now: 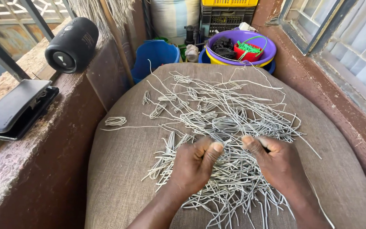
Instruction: The person sits and uses both hands to pick up, untangle, and separate individual strands of thin, light-colored wire from a pile on a fabric-covered surface. The hands repeatedly pull wires apart and drop them back onto the pile.
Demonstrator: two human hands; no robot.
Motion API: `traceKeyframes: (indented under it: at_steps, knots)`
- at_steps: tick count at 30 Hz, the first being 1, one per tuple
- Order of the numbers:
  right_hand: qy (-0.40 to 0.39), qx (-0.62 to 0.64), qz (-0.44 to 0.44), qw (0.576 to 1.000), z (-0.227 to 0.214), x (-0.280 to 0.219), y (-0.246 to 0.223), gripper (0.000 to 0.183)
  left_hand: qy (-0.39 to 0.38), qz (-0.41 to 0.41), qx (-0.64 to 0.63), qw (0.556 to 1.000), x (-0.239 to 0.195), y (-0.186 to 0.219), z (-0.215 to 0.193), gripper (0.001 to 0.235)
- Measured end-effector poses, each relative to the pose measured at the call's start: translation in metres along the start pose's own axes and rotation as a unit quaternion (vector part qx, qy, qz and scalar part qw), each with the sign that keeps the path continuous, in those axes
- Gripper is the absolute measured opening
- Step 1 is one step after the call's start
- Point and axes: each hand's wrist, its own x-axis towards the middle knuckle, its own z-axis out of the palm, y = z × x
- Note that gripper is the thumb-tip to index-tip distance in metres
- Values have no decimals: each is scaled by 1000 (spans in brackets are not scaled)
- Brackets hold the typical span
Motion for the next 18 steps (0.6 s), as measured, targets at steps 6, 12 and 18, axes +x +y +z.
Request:
traceKeyframes:
  at_steps: [6, 12, 18]
  knots:
    - [37, -137, -62, 988, 7, -4, 0, 45, 92, 41, 191, 976, 3, 12, -8, 52]
    - [36, -221, -182, 957, 21, -4, 15, 39, -31, 78, 61, 995, 5, 13, -8, 32]
    - [243, -108, -448, 853, 19, -15, -9, 44, 31, 37, -28, 998, 7, 3, -8, 34]
